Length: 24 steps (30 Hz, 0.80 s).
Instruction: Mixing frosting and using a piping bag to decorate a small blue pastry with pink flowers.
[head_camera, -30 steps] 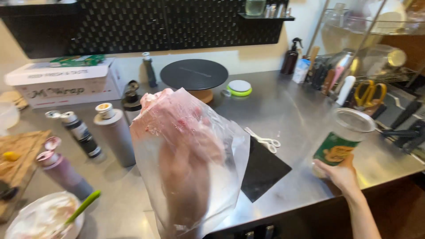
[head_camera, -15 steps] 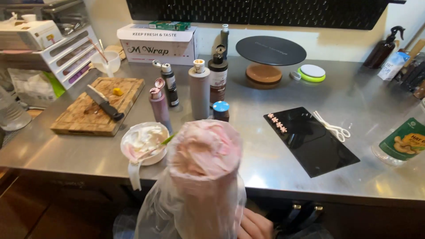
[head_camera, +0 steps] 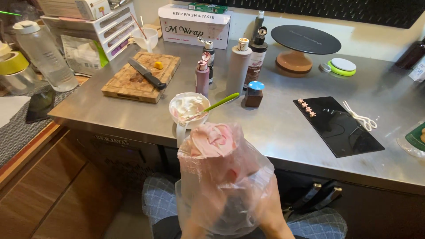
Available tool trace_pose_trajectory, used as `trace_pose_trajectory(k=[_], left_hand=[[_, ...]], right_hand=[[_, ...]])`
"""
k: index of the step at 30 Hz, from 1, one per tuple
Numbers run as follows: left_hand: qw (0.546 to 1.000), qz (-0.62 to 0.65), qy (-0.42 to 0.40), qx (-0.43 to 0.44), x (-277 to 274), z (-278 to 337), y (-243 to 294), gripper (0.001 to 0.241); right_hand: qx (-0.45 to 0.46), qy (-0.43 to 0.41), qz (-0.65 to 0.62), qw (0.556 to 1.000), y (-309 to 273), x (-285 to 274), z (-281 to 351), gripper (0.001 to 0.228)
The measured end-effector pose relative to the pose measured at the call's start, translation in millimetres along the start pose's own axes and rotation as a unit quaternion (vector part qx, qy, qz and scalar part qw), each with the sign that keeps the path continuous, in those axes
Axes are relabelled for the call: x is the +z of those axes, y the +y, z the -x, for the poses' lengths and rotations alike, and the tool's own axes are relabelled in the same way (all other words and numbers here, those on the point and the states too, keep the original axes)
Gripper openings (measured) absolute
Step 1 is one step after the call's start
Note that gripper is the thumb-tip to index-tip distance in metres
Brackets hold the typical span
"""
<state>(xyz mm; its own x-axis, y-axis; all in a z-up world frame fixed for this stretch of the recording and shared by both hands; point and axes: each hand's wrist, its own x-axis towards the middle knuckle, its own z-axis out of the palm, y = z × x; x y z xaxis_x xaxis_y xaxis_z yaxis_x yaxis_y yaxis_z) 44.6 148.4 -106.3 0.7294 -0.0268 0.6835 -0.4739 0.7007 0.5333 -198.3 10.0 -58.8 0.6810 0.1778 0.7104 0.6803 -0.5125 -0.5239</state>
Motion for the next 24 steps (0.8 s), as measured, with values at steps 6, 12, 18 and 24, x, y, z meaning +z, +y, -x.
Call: trace_pose_trajectory(k=[6, 12, 18, 24], left_hand=[[0.997, 0.073, -0.033, 0.018, 74, -18, 114, 0.114], [0.985, -0.095, 0.135, -0.058, 129, -8, 186, 0.080], [0.965, -0.119, 0.233, -0.009, 162, -10, 178, 0.041], [0.972, -0.111, 0.090, -0.186, 111, -3, 176, 0.024]], right_hand=[[0.074, -0.005, -0.094, 0.993, 31, -22, -109, 0.041], [-0.009, 0.011, 0.034, 0.999, 58, -12, -75, 0.007], [0.346, -0.003, -0.404, 0.847, 19, -55, -123, 0.073], [0.385, -0.155, -0.339, 0.844, 41, -88, -158, 0.013]])
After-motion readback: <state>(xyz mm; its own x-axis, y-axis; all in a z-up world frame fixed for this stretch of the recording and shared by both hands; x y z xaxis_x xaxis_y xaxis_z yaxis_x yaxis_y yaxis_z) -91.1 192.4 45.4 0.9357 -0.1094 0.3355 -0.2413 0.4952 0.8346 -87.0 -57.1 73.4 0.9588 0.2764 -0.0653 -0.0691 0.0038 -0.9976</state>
